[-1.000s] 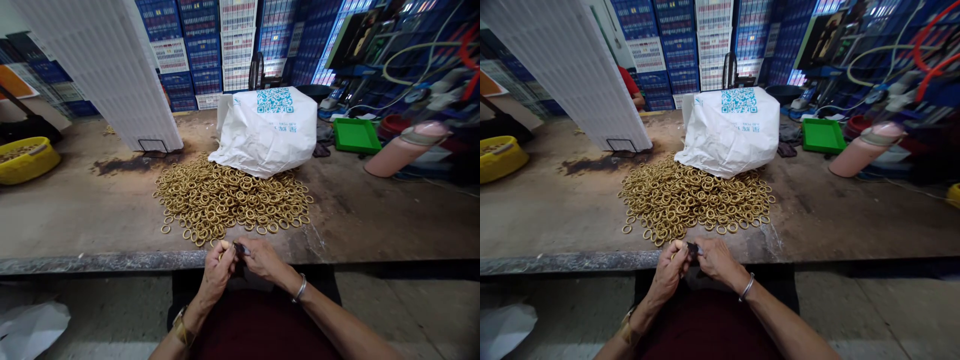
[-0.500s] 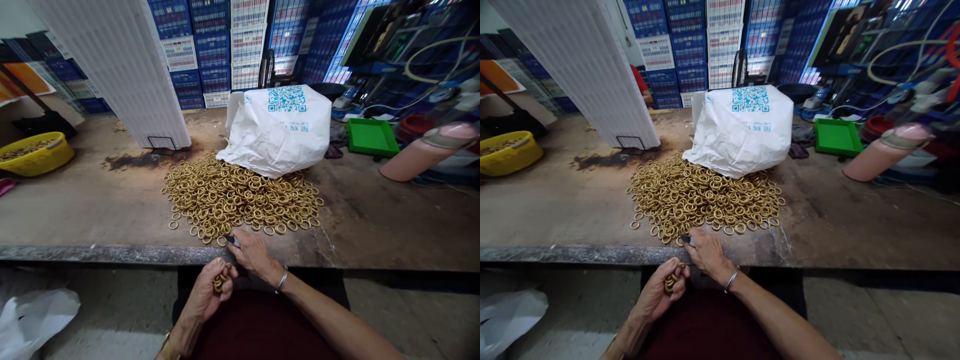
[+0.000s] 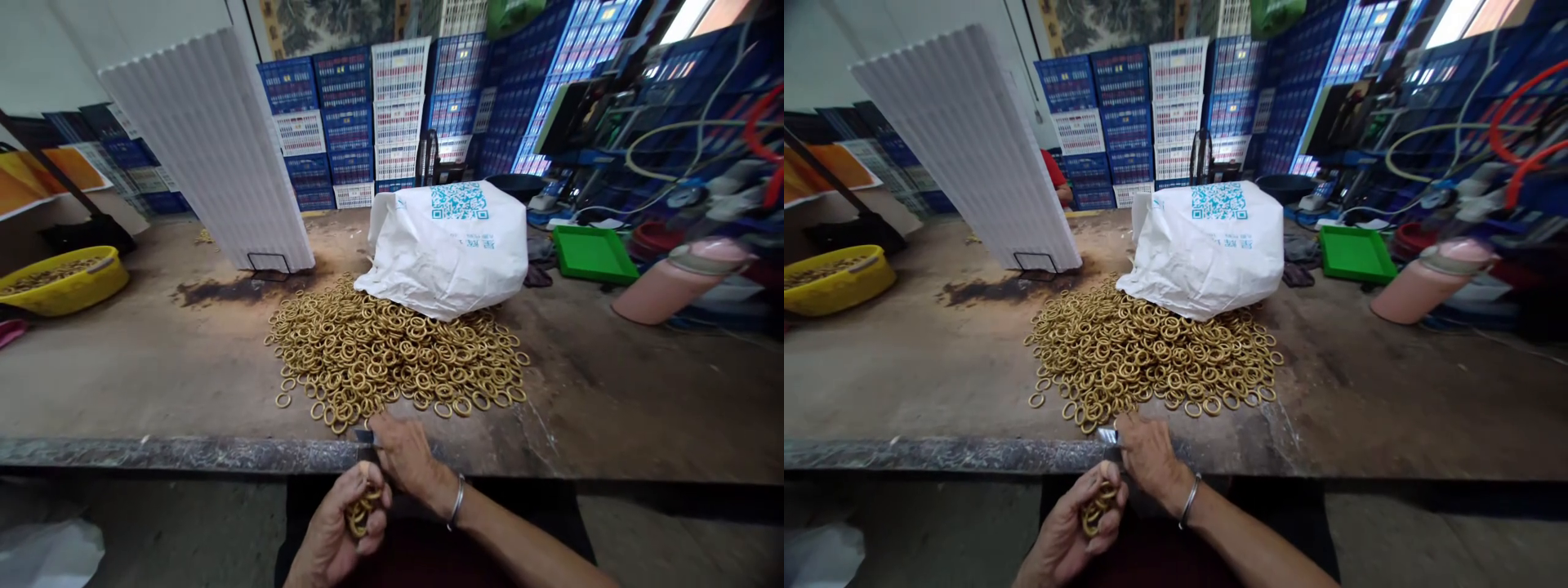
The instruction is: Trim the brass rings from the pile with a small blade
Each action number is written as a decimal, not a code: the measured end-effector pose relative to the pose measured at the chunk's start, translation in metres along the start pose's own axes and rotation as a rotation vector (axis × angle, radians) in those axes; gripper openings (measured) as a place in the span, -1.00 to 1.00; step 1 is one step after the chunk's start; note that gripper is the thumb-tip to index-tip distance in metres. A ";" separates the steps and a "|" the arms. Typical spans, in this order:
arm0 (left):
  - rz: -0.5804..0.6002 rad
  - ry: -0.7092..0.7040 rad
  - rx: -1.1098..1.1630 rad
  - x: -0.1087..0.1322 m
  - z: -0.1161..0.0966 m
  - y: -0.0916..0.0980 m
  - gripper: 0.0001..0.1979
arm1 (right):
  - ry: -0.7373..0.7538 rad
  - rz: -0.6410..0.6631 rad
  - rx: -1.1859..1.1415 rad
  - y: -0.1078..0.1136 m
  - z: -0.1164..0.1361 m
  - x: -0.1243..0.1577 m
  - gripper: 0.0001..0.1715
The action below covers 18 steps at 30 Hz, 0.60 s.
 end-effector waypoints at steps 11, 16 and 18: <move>-0.326 -0.141 -0.351 -0.021 -0.008 -0.029 -0.79 | -0.176 -0.022 -0.814 0.035 -0.044 0.007 -0.86; -0.431 -0.290 -0.742 -0.039 -0.016 -0.042 -0.67 | -0.292 0.128 -1.166 0.039 -0.050 0.020 -0.76; -0.396 -0.269 -0.771 -0.045 -0.016 -0.045 -0.70 | -0.292 0.162 -1.243 0.039 -0.050 0.023 -0.71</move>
Point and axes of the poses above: each hand's wrist, its own x-axis away from the middle knuckle, its own y-axis out of the back of the hand, z = x × y, the point moved 1 cm from there along -x, towards the middle knuckle, and after that the axes turned 8 degrees about -x, right-handed, at the moved point
